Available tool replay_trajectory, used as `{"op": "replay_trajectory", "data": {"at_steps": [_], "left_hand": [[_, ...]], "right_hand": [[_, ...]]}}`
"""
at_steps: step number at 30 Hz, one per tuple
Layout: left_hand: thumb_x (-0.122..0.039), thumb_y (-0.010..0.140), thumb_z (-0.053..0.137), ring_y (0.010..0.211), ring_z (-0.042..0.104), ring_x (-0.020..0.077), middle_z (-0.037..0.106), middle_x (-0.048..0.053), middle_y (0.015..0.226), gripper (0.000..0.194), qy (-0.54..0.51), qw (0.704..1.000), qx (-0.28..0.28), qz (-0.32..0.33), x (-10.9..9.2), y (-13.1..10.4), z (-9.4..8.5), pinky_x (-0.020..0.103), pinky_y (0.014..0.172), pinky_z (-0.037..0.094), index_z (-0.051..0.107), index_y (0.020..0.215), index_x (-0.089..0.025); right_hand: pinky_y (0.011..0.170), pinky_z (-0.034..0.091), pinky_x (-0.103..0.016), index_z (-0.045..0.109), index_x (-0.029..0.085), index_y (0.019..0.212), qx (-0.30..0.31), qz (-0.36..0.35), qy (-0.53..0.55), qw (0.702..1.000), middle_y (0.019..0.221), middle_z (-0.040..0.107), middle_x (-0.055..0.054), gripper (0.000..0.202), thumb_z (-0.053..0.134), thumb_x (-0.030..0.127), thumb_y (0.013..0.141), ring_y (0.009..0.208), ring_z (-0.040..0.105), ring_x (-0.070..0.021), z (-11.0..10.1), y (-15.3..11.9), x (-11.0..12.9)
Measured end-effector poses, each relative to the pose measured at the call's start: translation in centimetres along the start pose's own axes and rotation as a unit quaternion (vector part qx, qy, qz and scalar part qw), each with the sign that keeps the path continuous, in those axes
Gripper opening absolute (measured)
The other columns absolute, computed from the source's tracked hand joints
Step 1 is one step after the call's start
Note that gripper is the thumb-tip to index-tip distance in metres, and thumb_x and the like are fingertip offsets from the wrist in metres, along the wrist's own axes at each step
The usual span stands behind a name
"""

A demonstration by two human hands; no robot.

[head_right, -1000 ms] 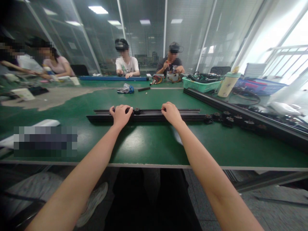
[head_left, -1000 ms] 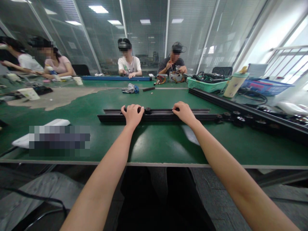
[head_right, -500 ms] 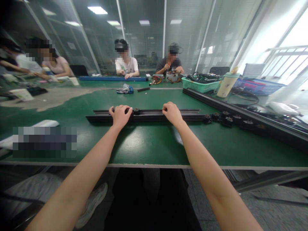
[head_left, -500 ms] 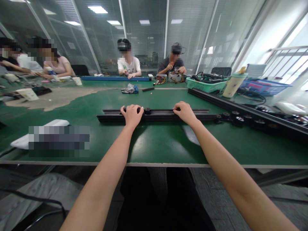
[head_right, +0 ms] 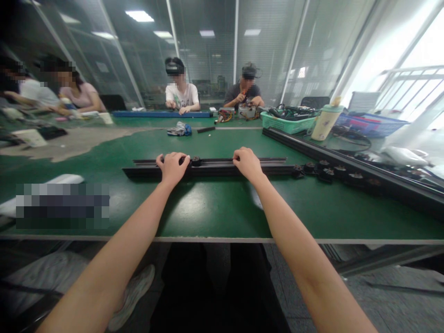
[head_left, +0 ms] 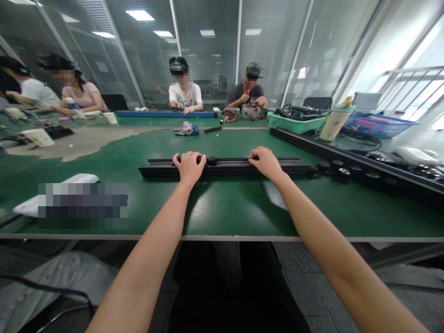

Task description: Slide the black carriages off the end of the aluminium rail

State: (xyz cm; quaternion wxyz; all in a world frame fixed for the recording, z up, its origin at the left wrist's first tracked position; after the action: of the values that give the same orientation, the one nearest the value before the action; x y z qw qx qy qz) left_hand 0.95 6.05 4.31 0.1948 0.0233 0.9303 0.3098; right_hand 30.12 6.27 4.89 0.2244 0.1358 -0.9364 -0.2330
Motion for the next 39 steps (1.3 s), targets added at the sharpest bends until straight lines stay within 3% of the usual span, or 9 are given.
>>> {"op": "replay_trajectory", "data": {"at_steps": [39], "left_hand": [[-0.042,0.105,0.051,0.123,0.064,0.0323,0.078,0.009,0.12,0.029,0.002,1.0,0.008,-0.006,-0.2,0.1,-0.1,0.058,0.128,0.022,0.076,0.1,-0.027]], "right_hand": [[0.089,0.049,-0.036,0.075,0.022,0.088,0.014,0.048,-0.048,0.998,0.111,0.072,-0.009,0.013,0.066,0.014,0.093,0.108,0.058,-0.0267,-1.0,-0.6,0.1]]}}
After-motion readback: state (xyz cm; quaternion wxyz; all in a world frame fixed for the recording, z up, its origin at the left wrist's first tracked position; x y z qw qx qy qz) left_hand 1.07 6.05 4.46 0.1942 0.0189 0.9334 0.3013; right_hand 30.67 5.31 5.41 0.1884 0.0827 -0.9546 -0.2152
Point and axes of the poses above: each hand's wrist, its own y-axis towards the middle knuckle, its own z-axis out of the palm, x = y × z, the point moved 8 cm from there along y, towards the middle knuckle
